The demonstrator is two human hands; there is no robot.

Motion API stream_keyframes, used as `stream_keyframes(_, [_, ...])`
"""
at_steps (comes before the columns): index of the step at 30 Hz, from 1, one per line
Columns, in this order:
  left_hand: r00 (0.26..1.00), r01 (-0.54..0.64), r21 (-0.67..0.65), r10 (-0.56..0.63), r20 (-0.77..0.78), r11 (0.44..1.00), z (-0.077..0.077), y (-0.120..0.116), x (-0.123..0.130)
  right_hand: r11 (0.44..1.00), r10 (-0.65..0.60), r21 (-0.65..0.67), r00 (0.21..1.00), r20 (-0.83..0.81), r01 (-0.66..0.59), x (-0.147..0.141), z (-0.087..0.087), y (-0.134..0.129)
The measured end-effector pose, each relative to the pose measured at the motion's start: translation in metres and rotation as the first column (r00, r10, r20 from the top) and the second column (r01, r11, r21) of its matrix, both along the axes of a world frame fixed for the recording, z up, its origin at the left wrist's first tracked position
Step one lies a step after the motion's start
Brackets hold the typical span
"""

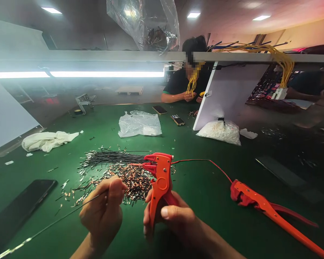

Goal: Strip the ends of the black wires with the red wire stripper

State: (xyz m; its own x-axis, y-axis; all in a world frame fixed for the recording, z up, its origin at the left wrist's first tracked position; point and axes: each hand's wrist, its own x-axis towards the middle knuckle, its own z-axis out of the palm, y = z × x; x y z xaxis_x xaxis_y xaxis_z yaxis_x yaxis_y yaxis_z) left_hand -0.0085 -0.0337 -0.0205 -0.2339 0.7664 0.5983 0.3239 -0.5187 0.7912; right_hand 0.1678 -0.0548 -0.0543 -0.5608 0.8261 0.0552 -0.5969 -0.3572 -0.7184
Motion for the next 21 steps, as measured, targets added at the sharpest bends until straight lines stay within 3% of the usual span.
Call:
stream_keyframes(3, [0.989, 0.042, -0.081, -0.03, 0.148, 0.996, 0.002, 0.002, 0.0, 0.997, 0.057, -0.054, 0.997, -0.052, -0.06, 0.002, 0.001, 0.003])
stream_keyframes(6, [0.925, 0.177, -0.166, -0.106, 0.366, 0.97, 0.007, 0.007, -0.001, 0.992, 0.106, -0.067, 0.991, -0.081, -0.112, 0.004, -0.003, 0.004])
stream_keyframes(11, [0.81, 0.304, -0.16, -0.166, 0.562, 0.939, 0.013, 0.014, -0.004, 0.994, 0.106, -0.038, 0.994, -0.041, -0.107, 0.002, -0.008, 0.003])
stream_keyframes(16, [0.825, 0.305, -0.151, -0.181, 0.536, 0.94, 0.014, 0.012, -0.002, 0.994, 0.1, -0.049, 0.994, -0.038, -0.101, 0.0, -0.008, 0.002])
stream_keyframes(21, [0.97, 0.034, -0.179, 0.011, 0.244, 0.983, 0.016, 0.007, 0.003, 0.995, 0.083, -0.054, 0.995, -0.049, -0.085, 0.0, -0.007, 0.003])
